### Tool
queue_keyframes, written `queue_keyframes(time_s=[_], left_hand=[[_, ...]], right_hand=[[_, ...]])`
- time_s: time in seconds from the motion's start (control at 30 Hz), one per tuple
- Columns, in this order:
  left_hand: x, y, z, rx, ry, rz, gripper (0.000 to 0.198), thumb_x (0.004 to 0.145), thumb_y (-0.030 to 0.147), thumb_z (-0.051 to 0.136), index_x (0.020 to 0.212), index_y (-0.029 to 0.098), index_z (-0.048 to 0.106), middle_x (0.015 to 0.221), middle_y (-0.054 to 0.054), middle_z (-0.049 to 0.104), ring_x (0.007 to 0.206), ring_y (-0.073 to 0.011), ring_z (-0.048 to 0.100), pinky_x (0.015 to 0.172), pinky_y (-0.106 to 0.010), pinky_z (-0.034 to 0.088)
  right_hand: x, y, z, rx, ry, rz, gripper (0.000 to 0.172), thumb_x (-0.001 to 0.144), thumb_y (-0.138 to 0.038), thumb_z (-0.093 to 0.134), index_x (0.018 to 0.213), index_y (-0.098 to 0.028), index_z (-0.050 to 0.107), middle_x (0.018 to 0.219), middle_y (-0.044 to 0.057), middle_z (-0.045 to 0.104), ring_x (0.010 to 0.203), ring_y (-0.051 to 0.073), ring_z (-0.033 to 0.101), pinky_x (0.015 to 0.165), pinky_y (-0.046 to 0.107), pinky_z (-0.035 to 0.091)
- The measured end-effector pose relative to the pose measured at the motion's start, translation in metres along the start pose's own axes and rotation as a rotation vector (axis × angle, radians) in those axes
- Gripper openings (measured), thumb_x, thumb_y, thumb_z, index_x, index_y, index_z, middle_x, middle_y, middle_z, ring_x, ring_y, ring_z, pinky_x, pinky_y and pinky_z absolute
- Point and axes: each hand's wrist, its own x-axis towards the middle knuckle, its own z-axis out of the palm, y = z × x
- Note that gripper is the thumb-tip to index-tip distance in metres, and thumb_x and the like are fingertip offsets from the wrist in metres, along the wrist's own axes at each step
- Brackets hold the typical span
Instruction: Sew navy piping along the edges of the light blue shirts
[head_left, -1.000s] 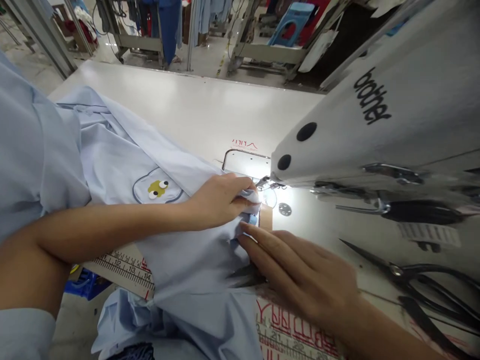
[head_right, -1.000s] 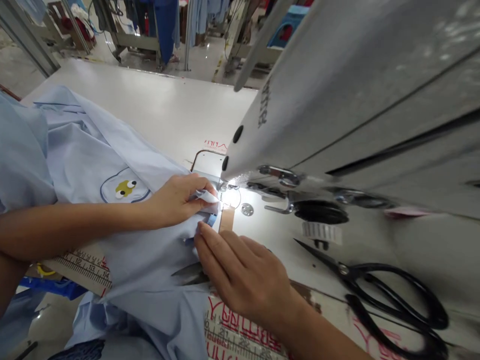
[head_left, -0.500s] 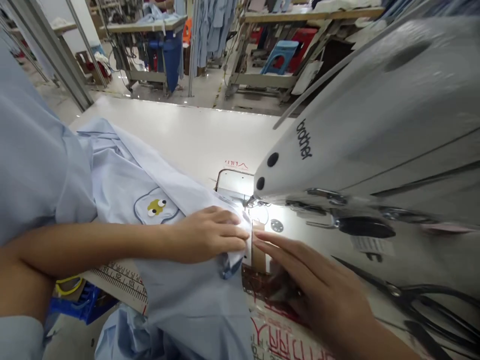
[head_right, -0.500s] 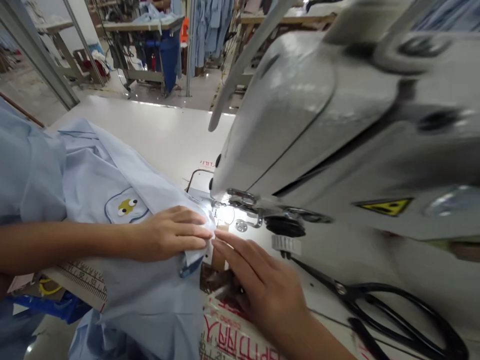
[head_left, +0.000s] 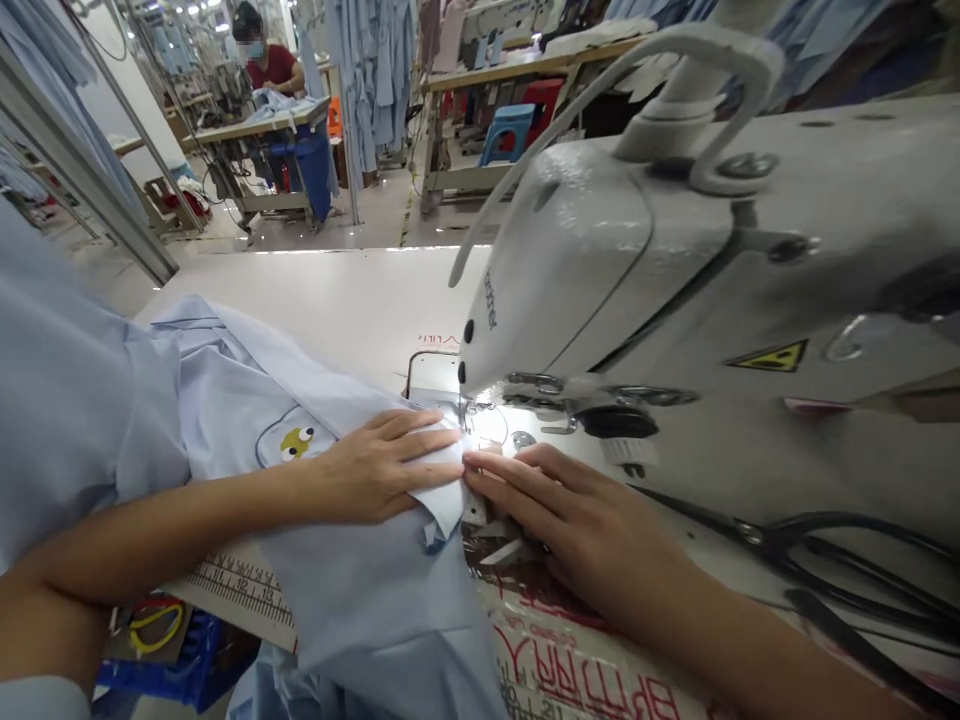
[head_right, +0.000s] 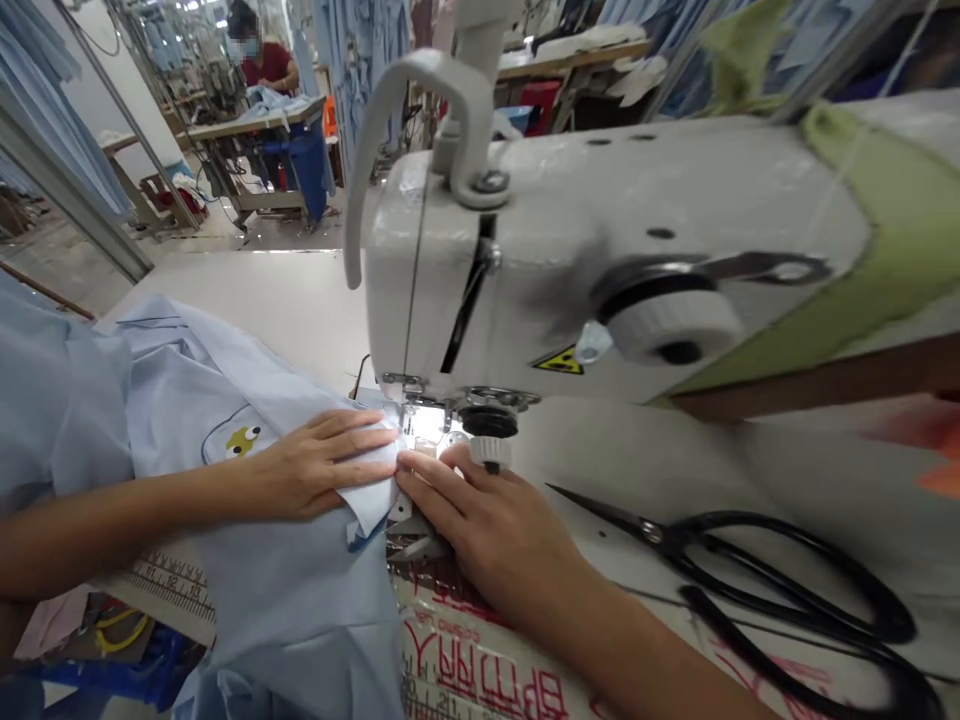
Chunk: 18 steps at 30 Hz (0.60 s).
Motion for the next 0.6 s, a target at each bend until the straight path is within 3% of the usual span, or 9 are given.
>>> queue_keyframes(time_s=[0.27,0.37,0.47,0.53,0.6], left_hand=[[0.013,-0.014,0.021,0.009,0.092,-0.092,0.031,0.091,0.025,0.044,0.12,0.019,0.052,0.128,-0.012,0.05,0.124,-0.026,0.037,0.104,-0.044,0.036],[0.012,-0.009,0.018,0.009,0.098,-0.1,0.03,0.091,0.025,0.043,0.118,0.018,0.054,0.127,-0.014,0.05,0.123,-0.0267,0.038,0.103,-0.045,0.035],[0.017,0.0,0.01,-0.004,0.076,-0.113,0.024,0.091,0.028,0.044,0.105,0.017,0.061,0.112,-0.013,0.058,0.111,-0.0247,0.047,0.097,-0.04,0.04],[0.027,0.0,0.008,-0.042,0.026,-0.219,0.022,0.09,0.031,0.046,0.089,0.017,0.063,0.094,-0.009,0.062,0.095,-0.0215,0.054,0.086,-0.035,0.046],[0.039,-0.008,0.01,-0.066,0.031,-0.474,0.025,0.09,0.031,0.047,0.075,0.017,0.062,0.077,-0.007,0.062,0.081,-0.02,0.057,0.074,-0.032,0.048]], right_hand=[[-0.002,0.003,-0.004,-0.205,-0.204,0.24,0.051,0.079,0.0,0.036,0.122,-0.019,0.055,0.104,0.013,0.062,0.081,0.023,0.058,0.059,0.033,0.05],[-0.001,0.0,-0.007,-0.127,-0.172,0.242,0.048,0.076,-0.001,0.039,0.117,-0.018,0.057,0.097,0.012,0.06,0.082,0.023,0.057,0.056,0.03,0.049],[-0.003,-0.004,-0.007,0.042,-0.093,0.152,0.049,0.07,0.0,0.039,0.113,-0.016,0.057,0.091,0.009,0.057,0.079,0.02,0.056,0.055,0.027,0.049],[-0.007,-0.003,-0.004,0.097,-0.057,0.103,0.051,0.066,0.001,0.038,0.112,-0.015,0.056,0.089,0.008,0.055,0.079,0.019,0.056,0.054,0.027,0.049],[-0.013,-0.002,0.001,0.093,-0.051,0.099,0.054,0.065,0.0,0.04,0.114,-0.016,0.055,0.09,0.008,0.053,0.079,0.019,0.057,0.053,0.026,0.048]])
